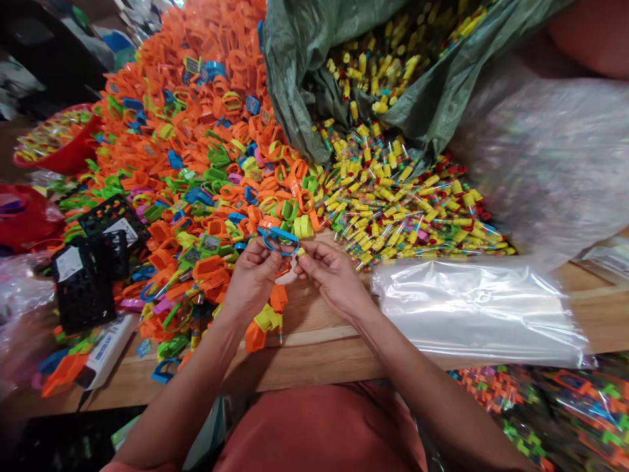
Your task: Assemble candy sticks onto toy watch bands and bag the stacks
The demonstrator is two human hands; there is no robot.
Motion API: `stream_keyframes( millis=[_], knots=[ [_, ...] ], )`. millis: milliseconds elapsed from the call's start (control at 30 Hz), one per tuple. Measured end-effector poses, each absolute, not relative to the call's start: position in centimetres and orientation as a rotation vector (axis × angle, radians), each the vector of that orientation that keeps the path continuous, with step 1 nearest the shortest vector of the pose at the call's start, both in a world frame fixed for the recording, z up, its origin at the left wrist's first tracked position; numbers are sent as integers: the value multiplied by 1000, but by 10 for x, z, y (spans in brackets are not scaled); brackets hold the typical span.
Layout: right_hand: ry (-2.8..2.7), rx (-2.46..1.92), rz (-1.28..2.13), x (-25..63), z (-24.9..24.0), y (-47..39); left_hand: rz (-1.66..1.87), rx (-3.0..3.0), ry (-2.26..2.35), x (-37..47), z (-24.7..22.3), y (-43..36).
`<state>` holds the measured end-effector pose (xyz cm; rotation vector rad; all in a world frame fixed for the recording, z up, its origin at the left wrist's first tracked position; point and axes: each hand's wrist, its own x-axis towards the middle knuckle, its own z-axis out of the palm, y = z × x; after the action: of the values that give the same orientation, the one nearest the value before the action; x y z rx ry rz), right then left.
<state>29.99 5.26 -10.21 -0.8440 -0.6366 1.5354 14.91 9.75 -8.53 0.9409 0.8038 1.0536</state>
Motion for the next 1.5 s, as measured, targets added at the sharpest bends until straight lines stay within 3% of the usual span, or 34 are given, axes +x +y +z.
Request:
stream_keyframes(
  millis=[600,800,933,1133,1267,1500],
  knots=[
    [-1211,-1092,1426,302,-111,48,1041,1307,992,137,-76,74],
    [-1951,-1701,728,358,-94,29,989,1616,1638,66,-38,100],
    [-2140,-2203,409,372,-98,24,925,1967,2054,45,-25,121],
    [-2069,-2304,257,348,-114,38,604,2150,1496,121,-64,152],
    [-1934,-2253,341,353,-122,42,346,2186,1551,169,-91,179],
    [-1769,-1826,434,360,-124,35,361,2104,1514,177,-105,191]
  ],
)
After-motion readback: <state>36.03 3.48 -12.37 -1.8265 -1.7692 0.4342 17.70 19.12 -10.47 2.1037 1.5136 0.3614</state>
